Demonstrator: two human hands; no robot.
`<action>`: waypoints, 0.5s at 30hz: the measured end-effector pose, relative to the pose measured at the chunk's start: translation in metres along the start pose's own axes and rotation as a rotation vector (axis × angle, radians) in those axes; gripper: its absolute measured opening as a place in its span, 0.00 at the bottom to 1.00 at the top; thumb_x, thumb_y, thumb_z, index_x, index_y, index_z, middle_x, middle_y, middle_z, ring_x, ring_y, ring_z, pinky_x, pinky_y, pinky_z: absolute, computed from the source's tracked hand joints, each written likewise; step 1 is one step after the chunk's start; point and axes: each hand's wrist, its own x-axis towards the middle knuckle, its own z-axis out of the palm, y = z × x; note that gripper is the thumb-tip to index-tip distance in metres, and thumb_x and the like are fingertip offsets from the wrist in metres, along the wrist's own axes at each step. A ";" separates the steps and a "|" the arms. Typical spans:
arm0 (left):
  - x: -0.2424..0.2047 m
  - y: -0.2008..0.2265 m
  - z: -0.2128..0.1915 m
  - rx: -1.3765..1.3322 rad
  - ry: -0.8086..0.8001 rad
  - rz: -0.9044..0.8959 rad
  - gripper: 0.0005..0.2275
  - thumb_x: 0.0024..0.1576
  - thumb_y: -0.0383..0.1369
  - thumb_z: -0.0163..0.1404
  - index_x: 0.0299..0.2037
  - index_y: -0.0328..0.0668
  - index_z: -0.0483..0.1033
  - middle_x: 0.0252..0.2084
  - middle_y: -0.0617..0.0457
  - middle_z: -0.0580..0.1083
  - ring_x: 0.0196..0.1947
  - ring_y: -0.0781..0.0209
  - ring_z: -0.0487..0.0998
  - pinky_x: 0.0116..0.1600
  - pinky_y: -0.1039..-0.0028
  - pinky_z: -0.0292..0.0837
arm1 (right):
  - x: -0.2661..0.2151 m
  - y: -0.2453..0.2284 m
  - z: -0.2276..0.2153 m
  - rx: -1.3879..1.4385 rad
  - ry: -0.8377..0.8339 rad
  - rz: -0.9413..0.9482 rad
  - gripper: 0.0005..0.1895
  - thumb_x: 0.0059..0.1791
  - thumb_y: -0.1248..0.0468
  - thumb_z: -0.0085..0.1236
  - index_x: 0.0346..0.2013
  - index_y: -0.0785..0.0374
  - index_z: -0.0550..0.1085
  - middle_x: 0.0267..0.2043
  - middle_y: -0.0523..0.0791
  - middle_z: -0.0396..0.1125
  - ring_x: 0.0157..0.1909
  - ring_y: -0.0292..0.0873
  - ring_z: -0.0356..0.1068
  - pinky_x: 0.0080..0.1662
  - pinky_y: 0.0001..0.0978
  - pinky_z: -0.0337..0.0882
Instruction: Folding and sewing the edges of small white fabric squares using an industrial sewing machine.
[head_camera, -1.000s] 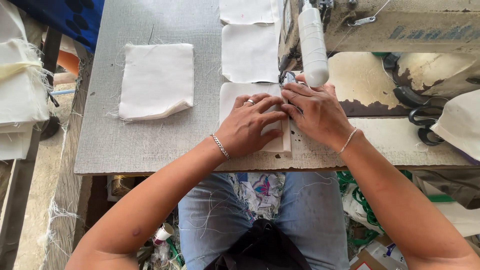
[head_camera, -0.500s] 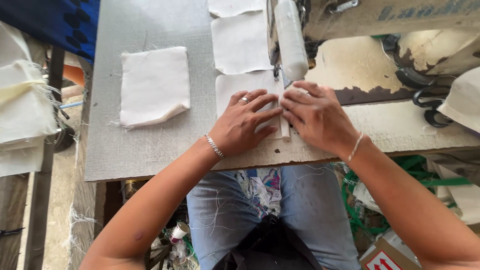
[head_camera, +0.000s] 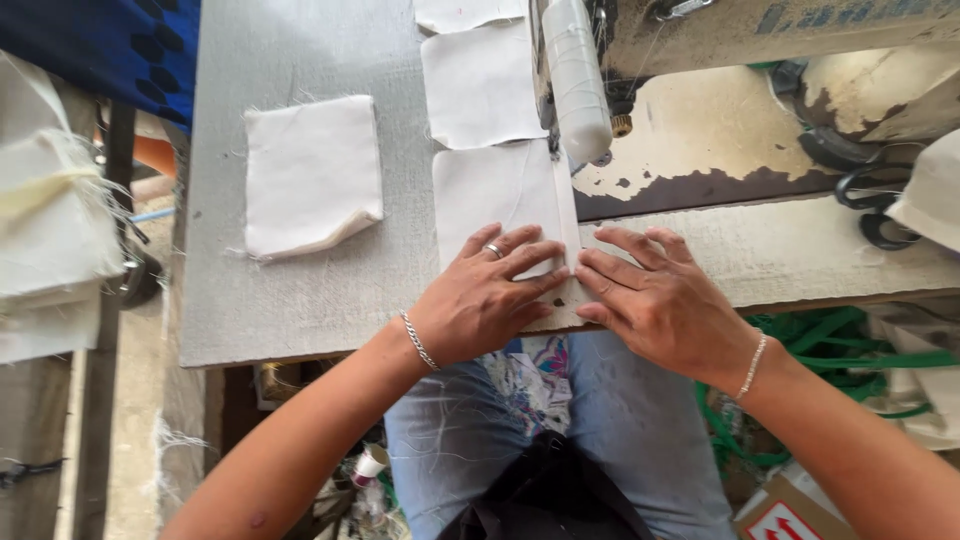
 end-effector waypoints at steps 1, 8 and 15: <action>0.002 -0.002 0.001 0.011 -0.014 0.004 0.16 0.61 0.42 0.51 0.59 0.56 0.77 0.63 0.49 0.71 0.67 0.43 0.68 0.67 0.41 0.59 | 0.002 0.002 0.000 0.008 0.015 0.008 0.21 0.55 0.49 0.49 0.56 0.55 0.75 0.56 0.44 0.71 0.68 0.50 0.63 0.61 0.53 0.62; 0.028 -0.035 -0.009 -0.002 -0.066 -0.013 0.14 0.61 0.43 0.52 0.56 0.57 0.78 0.60 0.52 0.72 0.68 0.48 0.66 0.70 0.43 0.55 | 0.028 0.035 0.009 -0.054 -0.108 0.009 0.28 0.56 0.40 0.35 0.52 0.53 0.76 0.54 0.43 0.72 0.69 0.48 0.62 0.59 0.57 0.65; 0.062 -0.097 -0.002 0.043 -0.066 -0.028 0.16 0.61 0.51 0.51 0.53 0.58 0.80 0.59 0.50 0.72 0.68 0.48 0.65 0.71 0.41 0.53 | 0.062 0.081 0.031 -0.054 -0.159 -0.001 0.37 0.57 0.35 0.27 0.48 0.58 0.77 0.55 0.47 0.73 0.67 0.52 0.66 0.58 0.58 0.69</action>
